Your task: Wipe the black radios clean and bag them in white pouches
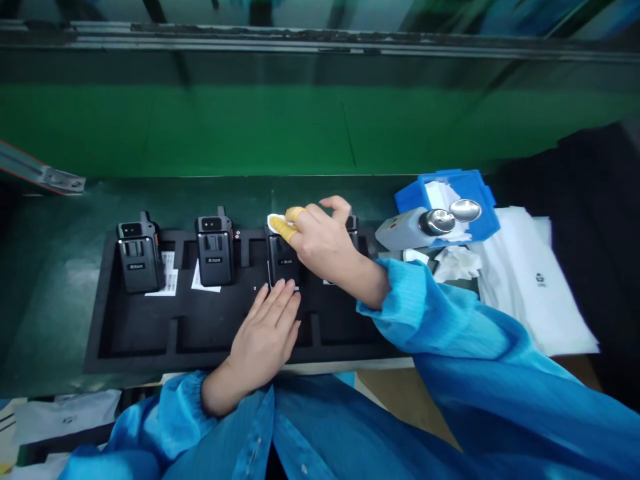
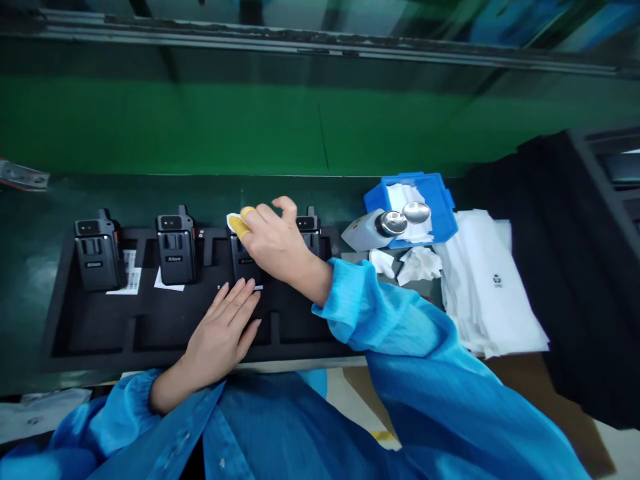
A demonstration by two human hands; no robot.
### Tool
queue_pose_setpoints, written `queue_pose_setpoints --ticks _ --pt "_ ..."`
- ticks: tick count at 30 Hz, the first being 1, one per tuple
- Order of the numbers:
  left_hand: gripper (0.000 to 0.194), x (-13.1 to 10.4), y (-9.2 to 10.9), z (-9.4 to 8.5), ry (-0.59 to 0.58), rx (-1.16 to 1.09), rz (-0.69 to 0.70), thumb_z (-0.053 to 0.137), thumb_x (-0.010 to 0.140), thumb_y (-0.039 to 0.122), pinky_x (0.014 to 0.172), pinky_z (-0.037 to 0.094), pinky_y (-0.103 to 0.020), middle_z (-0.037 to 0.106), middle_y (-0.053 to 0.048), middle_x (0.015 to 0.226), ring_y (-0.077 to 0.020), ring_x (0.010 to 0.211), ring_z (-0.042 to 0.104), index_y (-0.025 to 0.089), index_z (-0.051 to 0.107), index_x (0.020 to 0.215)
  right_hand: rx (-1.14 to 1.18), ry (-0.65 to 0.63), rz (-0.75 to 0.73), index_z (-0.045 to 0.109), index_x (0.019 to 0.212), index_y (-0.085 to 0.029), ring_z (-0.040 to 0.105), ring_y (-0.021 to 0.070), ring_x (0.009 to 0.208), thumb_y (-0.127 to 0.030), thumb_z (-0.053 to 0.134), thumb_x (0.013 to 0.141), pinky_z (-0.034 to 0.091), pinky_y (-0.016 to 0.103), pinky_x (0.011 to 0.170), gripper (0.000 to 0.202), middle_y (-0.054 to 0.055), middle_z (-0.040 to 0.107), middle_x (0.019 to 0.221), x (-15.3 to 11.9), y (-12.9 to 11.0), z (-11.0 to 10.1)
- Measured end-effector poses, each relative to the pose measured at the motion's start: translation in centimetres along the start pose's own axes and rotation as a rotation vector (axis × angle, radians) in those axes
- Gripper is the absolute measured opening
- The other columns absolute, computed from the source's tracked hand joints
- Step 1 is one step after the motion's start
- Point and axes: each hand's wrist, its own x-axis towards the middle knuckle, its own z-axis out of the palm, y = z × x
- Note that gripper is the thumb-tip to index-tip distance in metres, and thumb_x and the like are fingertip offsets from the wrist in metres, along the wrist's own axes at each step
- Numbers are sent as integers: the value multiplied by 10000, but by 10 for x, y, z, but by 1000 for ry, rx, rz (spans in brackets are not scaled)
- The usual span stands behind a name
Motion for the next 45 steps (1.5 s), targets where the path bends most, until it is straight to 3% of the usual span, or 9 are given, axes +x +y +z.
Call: queue_pose_setpoints --ticks 9,21,27,35,45 --pt "327 2 0 -2 -19 7 8 440 929 187 1011 490 -433 620 -132 1292 -264 1215 573 75 570 1208 -59 -82 14 685 738 -199 405 160 800 -89 408 912 158 402 887 345 15 578 760 -14 8 -6" --pt "337 2 0 -2 -19 -22 -1 485 913 185 1063 441 -436 606 -163 1303 -265 1238 555 71 559 1221 24 -188 204 643 675 -181 428 164 820 -73 435 859 172 394 866 298 27 587 809 -38 1 -13" --pt "341 0 1 -2 -33 -41 -17 497 905 177 1079 433 -435 602 -156 1310 -256 1259 538 94 557 1230 104 -170 377 667 778 -198 456 179 849 -127 376 900 189 462 898 324 38 591 878 -18 7 -11" --pt "341 0 0 -2 -39 -58 -28 500 901 172 1093 417 -443 601 -160 1310 -257 1254 542 89 560 1227 193 -255 204 680 772 -204 431 181 869 -141 386 933 188 439 902 342 38 582 833 9 -13 -2" --pt "329 1 1 -2 -38 -48 -28 485 913 179 1079 427 -451 596 -163 1314 -258 1247 549 89 565 1219 80 -135 394 660 757 -183 460 181 834 -139 355 911 222 464 880 345 47 585 854 -32 9 -11"
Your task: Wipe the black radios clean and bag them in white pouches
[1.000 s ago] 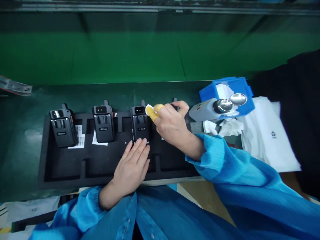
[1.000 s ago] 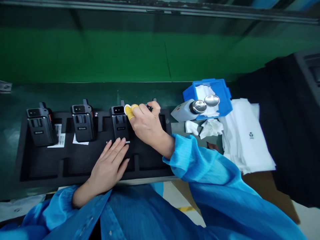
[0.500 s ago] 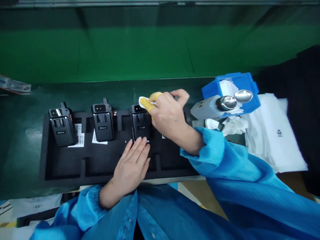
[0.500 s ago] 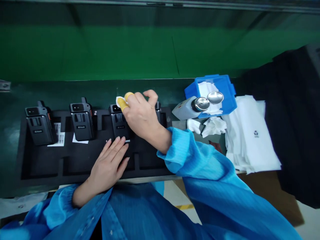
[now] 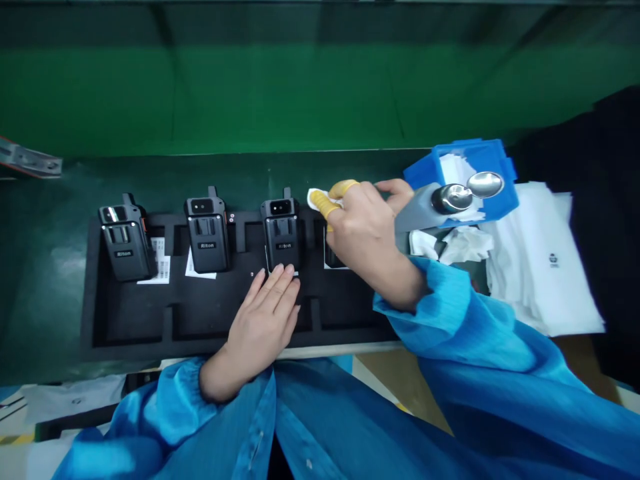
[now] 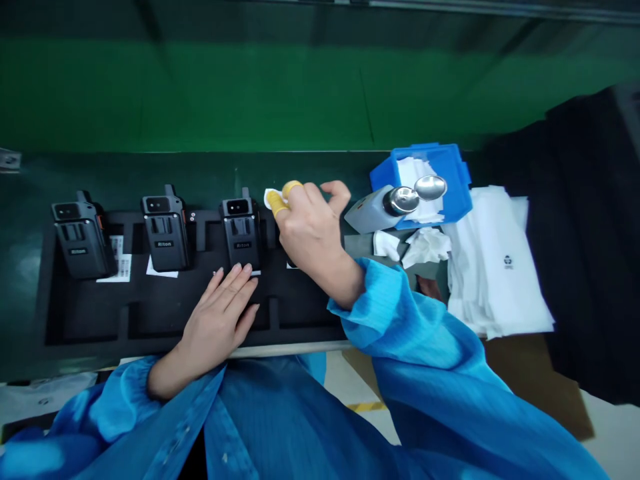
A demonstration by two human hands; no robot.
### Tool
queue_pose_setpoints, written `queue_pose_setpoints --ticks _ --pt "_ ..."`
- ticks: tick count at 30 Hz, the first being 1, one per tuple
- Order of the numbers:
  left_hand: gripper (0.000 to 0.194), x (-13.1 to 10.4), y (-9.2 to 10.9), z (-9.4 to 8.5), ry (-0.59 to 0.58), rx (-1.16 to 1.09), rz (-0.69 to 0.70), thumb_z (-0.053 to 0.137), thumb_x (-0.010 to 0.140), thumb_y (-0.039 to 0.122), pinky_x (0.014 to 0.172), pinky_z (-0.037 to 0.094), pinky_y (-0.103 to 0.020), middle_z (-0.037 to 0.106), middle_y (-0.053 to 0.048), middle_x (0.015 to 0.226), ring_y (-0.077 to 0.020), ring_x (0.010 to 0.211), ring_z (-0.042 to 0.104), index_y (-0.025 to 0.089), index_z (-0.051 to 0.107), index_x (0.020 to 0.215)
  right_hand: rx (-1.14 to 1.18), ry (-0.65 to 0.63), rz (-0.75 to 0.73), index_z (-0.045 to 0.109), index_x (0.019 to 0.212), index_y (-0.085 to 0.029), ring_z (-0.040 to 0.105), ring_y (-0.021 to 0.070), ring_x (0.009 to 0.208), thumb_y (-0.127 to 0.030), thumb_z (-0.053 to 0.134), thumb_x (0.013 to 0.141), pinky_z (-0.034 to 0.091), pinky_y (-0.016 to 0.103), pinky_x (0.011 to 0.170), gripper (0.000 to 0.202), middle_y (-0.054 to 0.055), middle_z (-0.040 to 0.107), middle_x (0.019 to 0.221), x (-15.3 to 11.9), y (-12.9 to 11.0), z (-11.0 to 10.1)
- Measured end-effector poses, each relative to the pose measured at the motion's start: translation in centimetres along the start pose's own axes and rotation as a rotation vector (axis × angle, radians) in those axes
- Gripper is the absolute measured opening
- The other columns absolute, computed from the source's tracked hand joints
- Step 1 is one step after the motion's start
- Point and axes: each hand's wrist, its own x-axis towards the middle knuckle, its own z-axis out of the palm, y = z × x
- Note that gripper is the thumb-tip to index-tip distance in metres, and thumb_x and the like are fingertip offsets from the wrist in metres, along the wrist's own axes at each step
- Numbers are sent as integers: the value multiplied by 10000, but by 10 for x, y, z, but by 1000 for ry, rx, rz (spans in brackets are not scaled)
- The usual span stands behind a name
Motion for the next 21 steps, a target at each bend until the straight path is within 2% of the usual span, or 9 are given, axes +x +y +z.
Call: queue_pose_setpoints --ticks 3,7,12,17,21 --pt "331 0 0 1 6 2 9 486 912 180 1082 423 -448 593 -167 1316 -261 1256 541 83 567 1218 23 -7 19 670 788 -194 468 183 837 -150 370 904 225 465 867 325 50 592 875 -12 -4 -6" --pt "337 -1 -1 2 12 -19 3 478 914 189 1097 406 -451 590 -167 1320 -262 1272 525 84 568 1221 56 -101 -142 683 824 -210 462 176 857 -184 389 917 215 448 873 310 37 606 876 -22 -23 -8" --pt "353 -2 -1 3 6 -19 -5 466 917 186 1108 387 -473 601 -164 1307 -267 1277 519 86 558 1242 99 -205 -316 688 792 -198 441 156 819 -130 378 923 199 413 861 343 27 585 816 -21 -37 -6" --pt "331 -2 -1 2 5 -12 -1 479 914 184 1104 392 -472 605 -167 1303 -270 1269 527 79 576 1213 57 -170 -352 679 771 -206 429 161 826 -112 392 916 192 414 874 335 17 577 797 -27 -32 -11" --pt "342 -2 0 2 -4 -31 -9 464 918 183 1115 374 -485 581 -159 1334 -267 1291 505 101 567 1234 56 -173 -288 669 747 -212 433 158 832 -89 385 901 201 419 877 347 10 573 804 -37 -24 -14"
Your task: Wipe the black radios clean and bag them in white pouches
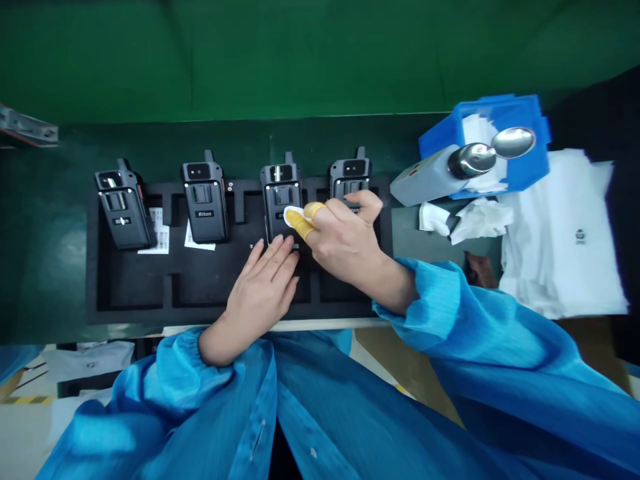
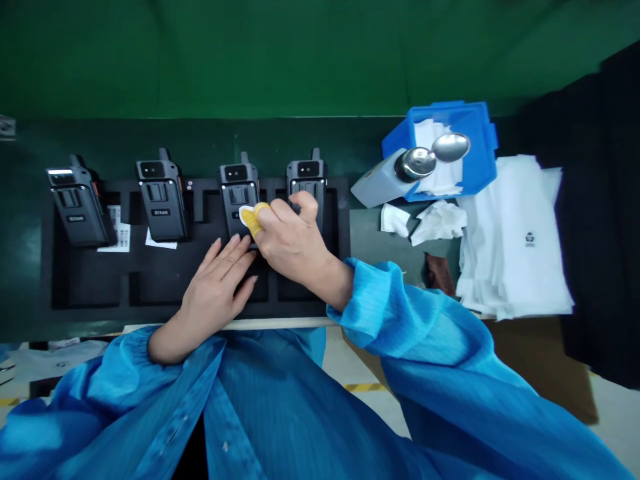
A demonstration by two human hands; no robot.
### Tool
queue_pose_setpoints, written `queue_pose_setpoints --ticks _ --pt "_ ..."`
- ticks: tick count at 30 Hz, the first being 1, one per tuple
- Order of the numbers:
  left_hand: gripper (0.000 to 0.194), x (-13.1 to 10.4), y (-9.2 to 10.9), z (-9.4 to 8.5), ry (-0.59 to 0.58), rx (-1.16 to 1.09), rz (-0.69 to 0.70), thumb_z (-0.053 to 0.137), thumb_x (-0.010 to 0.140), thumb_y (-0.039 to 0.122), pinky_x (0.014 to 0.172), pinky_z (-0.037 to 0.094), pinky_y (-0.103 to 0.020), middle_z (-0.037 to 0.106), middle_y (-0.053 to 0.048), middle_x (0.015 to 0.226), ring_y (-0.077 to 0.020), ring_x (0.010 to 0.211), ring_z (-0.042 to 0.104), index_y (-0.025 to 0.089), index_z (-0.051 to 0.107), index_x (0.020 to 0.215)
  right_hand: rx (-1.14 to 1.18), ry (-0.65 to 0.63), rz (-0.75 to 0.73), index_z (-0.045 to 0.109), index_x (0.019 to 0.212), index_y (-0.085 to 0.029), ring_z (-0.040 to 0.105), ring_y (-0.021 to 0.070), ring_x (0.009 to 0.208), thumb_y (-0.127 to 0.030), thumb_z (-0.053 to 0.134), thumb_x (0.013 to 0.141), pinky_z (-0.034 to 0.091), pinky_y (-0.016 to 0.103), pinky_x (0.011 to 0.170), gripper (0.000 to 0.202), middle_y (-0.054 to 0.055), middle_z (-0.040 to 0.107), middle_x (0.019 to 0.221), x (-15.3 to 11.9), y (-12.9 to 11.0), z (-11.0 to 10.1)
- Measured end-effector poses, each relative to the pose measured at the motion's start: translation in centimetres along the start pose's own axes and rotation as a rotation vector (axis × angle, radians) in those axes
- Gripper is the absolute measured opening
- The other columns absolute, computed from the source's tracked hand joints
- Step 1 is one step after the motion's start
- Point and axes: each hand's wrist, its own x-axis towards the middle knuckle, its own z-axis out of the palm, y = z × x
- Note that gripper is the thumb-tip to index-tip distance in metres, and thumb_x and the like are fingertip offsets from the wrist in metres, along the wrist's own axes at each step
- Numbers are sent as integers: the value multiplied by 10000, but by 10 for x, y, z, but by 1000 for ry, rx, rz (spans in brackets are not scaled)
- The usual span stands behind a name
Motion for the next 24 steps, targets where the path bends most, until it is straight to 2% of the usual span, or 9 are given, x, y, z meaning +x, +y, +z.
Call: queue_pose_setpoints --ticks 6,13,16,19,22,24 --pt "345 1 0 0 -4 -6 -5 469 915 181 1114 380 -474 566 -155 1354 -263 1293 502 110 564 1239 28 26 163 649 707 -185 465 173 841 -91 398 886 214 433 883 322 22 555 788 -2 0 -1" --pt "341 0 0 2 29 18 5 507 899 173 1104 390 -476 620 -165 1283 -272 1269 527 81 558 1223 29 7 -9 668 830 -196 466 160 833 -133 356 948 233 402 886 339 19 591 827 17 -17 3" --pt "354 -1 -1 2 20 13 6 503 899 172 1112 378 -485 602 -161 1308 -271 1287 508 96 547 1242 -5 13 -34 662 835 -195 464 155 824 -121 336 950 236 396 900 354 12 599 831 13 -14 1" --pt "358 0 -1 1 17 11 2 496 900 170 1111 376 -490 577 -155 1340 -270 1297 497 117 544 1251 -68 75 -62 662 801 -196 463 147 807 -108 321 946 244 389 903 381 0 601 813 1 -7 -3" --pt "338 0 0 0 25 30 10 502 899 167 1102 390 -480 577 -163 1338 -269 1288 507 109 557 1227 -116 138 -19 651 738 -185 464 140 785 -78 293 929 258 388 880 419 6 591 772 -11 0 -5" --pt "319 1 0 0 25 49 16 508 898 164 1094 402 -470 584 -171 1326 -271 1279 516 97 567 1204 -112 149 79 632 699 -177 472 143 789 -63 302 912 260 396 873 408 14 582 760 -16 2 -6"
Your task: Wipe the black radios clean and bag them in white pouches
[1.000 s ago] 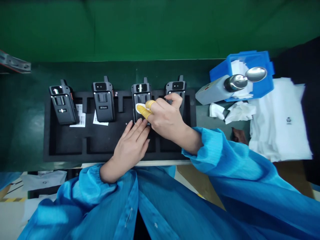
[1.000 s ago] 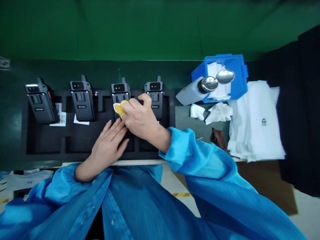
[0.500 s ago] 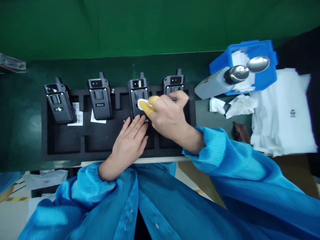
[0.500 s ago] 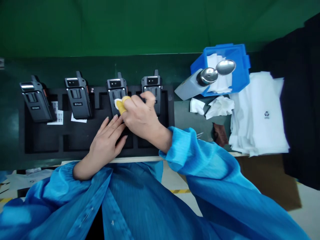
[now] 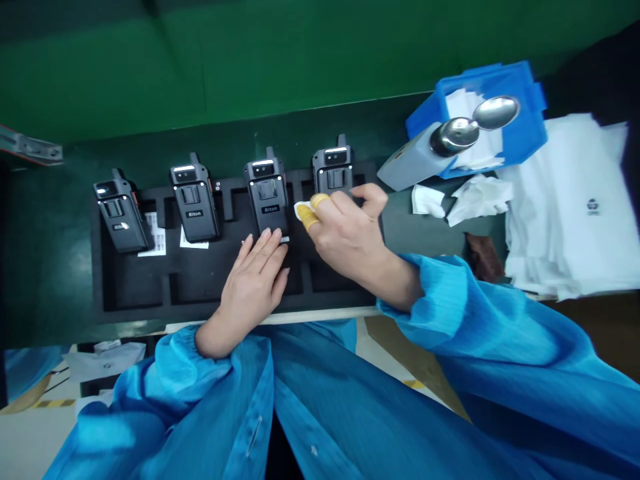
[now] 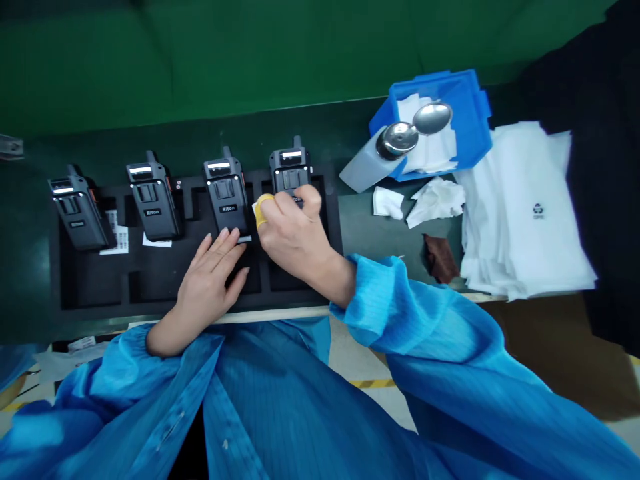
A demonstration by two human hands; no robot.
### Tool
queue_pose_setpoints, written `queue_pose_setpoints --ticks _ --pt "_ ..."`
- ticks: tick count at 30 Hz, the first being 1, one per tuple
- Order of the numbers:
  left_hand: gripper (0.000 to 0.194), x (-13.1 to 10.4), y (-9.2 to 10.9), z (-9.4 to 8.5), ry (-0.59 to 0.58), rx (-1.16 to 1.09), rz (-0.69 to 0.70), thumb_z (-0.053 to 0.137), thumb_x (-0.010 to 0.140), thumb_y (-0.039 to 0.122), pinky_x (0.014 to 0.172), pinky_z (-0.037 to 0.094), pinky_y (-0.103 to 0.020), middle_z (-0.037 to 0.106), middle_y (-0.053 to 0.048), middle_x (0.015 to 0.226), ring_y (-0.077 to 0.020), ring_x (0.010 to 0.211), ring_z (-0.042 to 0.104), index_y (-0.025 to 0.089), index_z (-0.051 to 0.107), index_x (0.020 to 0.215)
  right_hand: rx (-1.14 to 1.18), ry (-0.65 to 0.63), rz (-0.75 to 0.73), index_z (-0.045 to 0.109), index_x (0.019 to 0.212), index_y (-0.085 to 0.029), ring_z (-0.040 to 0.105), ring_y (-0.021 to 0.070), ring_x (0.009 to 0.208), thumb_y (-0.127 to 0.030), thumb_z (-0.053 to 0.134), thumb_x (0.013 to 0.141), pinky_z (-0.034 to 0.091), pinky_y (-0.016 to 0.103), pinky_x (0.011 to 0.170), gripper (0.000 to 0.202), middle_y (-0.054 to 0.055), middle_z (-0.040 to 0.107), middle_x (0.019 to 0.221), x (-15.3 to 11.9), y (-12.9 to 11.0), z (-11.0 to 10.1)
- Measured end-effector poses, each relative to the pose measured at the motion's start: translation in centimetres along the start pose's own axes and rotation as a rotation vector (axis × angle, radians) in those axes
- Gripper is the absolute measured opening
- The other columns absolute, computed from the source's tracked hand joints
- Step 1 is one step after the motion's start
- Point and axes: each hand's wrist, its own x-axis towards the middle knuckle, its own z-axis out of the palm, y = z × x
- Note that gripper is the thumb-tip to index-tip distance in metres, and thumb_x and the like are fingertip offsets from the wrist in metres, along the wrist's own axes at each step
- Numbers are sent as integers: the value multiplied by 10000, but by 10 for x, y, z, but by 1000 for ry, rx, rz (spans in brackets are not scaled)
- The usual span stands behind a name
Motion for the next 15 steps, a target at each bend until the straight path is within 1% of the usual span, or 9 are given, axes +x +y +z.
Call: queue_pose_setpoints --ticks 3,6,9,11,13,15 --pt "302 1 0 0 -10 21 3 514 895 162 1083 416 -470 589 -176 1319 -277 1270 524 95 575 1184 67 -58 207 624 710 -172 490 163 823 -106 326 917 263 425 875 369 28 571 779 -2 4 -5" --pt "287 1 -1 -2 -11 23 9 525 891 161 1072 426 -484 590 -183 1315 -287 1264 528 97 581 1165 133 -101 348 635 752 -175 493 184 839 -153 318 924 271 453 865 361 46 560 802 -1 15 -11" --pt "250 3 -1 -7 13 1 25 541 886 157 1064 431 -505 609 -197 1285 -298 1245 545 88 597 1120 131 -54 424 654 814 -183 485 202 843 -170 310 918 270 474 852 360 60 560 827 -4 35 -15" --pt "232 8 3 -10 38 -17 36 549 885 155 1062 432 -514 627 -198 1258 -296 1229 561 89 600 1101 111 -5 463 667 869 -192 481 213 859 -180 319 912 261 488 853 351 64 558 845 -7 51 -16" --pt "227 15 11 -11 51 -37 64 556 884 158 1063 429 -519 638 -190 1245 -294 1223 566 95 599 1098 91 19 484 674 918 -201 479 225 890 -182 333 904 251 495 859 342 64 555 872 -9 66 -15" --pt "222 25 21 -8 40 -58 119 553 888 167 1067 423 -525 649 -172 1233 -297 1228 561 99 601 1093 79 14 481 676 948 -204 477 231 919 -175 341 898 243 496 866 340 64 553 911 -7 76 -12"
